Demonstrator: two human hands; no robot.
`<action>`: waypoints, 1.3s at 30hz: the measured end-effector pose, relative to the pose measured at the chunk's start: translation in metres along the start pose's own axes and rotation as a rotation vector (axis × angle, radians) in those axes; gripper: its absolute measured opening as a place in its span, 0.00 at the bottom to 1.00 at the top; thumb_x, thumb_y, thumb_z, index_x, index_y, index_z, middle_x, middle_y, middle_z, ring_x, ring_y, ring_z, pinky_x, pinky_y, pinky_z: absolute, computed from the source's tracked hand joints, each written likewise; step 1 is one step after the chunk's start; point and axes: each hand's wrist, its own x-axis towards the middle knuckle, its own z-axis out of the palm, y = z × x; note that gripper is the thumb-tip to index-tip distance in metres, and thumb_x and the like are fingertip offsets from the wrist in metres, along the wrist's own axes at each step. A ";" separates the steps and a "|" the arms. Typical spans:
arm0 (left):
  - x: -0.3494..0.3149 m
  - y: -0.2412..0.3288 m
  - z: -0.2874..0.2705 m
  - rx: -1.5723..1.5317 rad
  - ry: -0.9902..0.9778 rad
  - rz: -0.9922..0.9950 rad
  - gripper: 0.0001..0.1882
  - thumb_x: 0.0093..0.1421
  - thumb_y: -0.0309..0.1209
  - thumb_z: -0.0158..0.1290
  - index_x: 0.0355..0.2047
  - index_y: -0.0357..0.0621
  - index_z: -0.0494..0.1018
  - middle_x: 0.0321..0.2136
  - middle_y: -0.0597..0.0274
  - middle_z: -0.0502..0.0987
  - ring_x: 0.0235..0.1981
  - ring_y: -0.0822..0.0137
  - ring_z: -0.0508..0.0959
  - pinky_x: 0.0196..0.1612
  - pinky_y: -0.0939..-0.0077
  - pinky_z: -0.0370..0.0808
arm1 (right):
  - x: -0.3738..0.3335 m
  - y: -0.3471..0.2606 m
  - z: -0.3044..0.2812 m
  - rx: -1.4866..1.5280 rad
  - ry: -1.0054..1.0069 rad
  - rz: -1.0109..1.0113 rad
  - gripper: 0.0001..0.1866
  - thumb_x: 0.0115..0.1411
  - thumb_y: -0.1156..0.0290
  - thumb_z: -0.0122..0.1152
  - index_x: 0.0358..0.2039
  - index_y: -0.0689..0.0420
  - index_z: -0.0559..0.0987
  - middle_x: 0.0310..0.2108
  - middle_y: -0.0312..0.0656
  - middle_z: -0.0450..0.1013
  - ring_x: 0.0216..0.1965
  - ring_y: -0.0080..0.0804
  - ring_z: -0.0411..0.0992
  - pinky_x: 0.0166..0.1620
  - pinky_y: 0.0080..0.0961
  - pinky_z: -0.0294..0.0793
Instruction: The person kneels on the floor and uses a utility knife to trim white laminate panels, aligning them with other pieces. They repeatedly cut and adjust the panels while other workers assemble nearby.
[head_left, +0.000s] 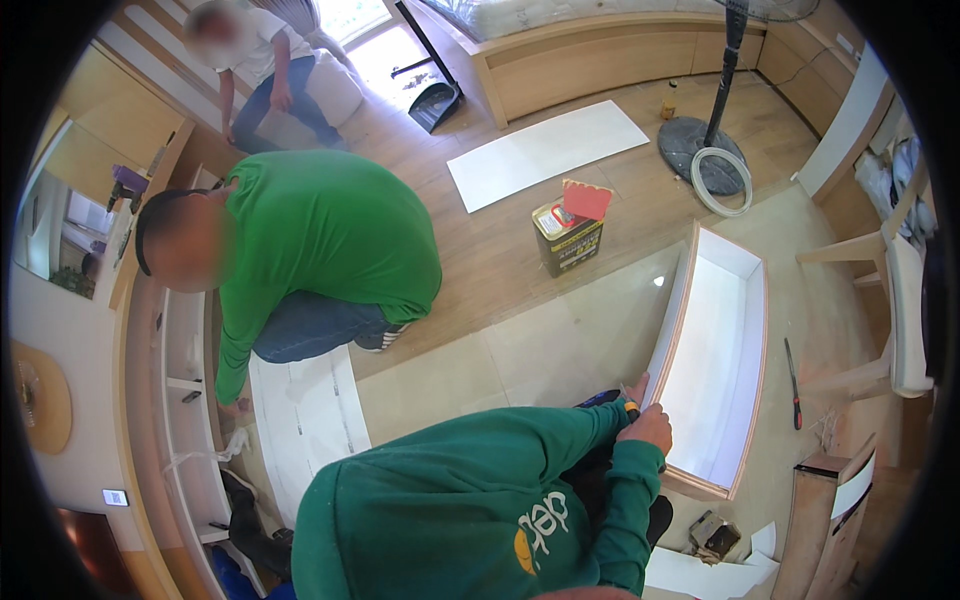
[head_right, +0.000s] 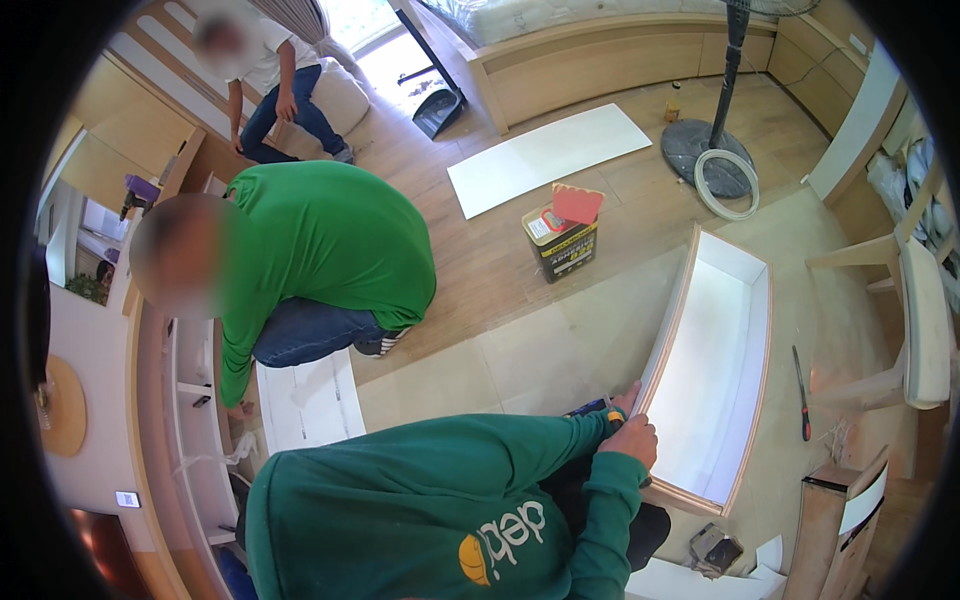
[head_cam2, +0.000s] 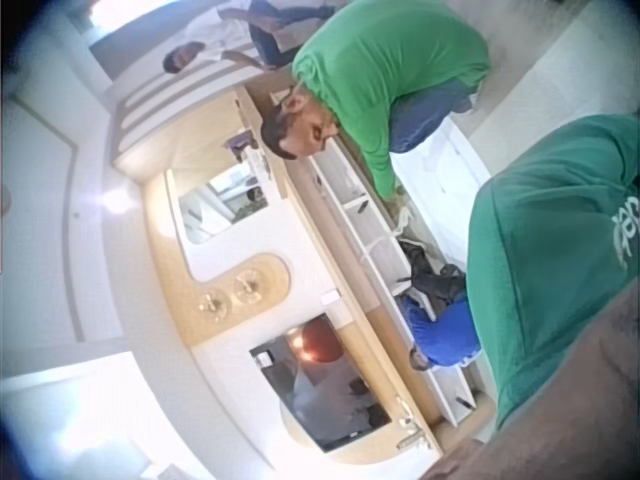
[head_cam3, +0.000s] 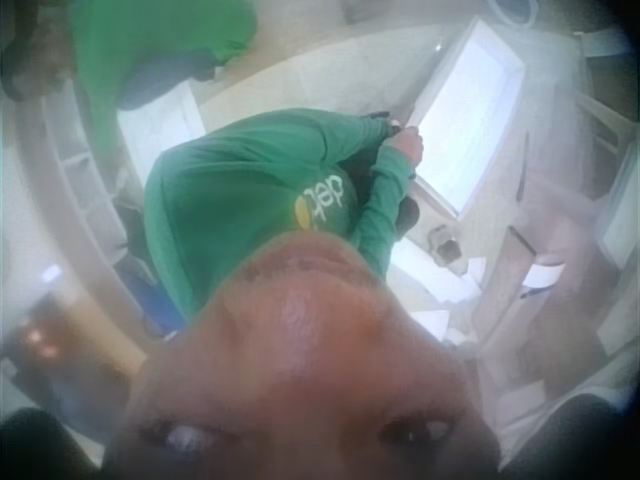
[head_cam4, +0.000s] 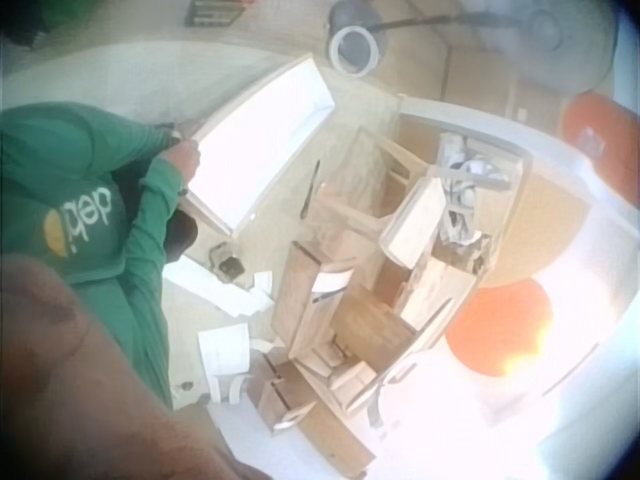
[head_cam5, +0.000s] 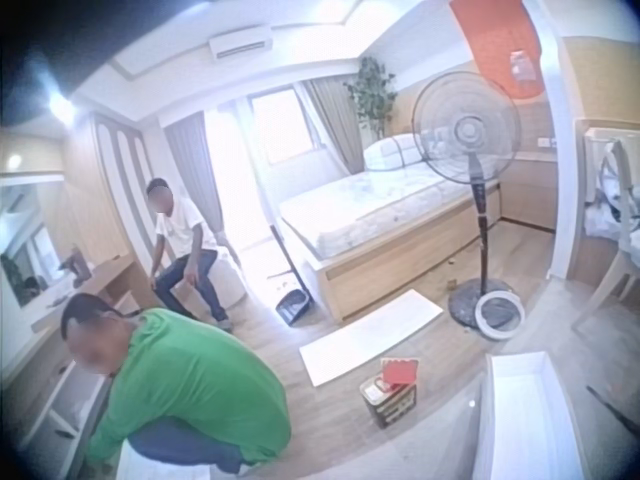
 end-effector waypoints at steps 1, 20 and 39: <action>-0.001 -0.002 -0.004 -0.030 0.026 -0.015 0.30 0.63 0.54 0.36 0.62 0.58 0.51 0.41 0.36 0.75 0.44 0.44 0.76 0.50 0.58 0.70 | -0.003 -0.002 0.000 0.006 0.003 -0.010 0.16 0.46 0.72 0.66 0.35 0.60 0.71 0.34 0.49 0.73 0.37 0.48 0.75 0.39 0.40 0.76; -0.036 0.053 -0.023 -0.296 -0.091 -0.155 0.46 0.57 0.66 0.42 0.50 0.28 0.69 0.45 0.41 0.75 0.47 0.50 0.75 0.53 0.61 0.69 | 0.002 0.036 -0.001 0.213 -0.013 0.075 0.15 0.48 0.70 0.64 0.35 0.61 0.71 0.31 0.52 0.73 0.36 0.50 0.74 0.39 0.42 0.74; -0.056 0.090 -0.034 -0.336 -0.158 -0.244 0.45 0.58 0.65 0.43 0.51 0.28 0.68 0.44 0.42 0.75 0.46 0.49 0.76 0.51 0.60 0.71 | -0.026 0.085 0.027 0.542 0.195 0.159 0.09 0.52 0.67 0.57 0.31 0.58 0.77 0.34 0.48 0.74 0.39 0.46 0.73 0.43 0.40 0.73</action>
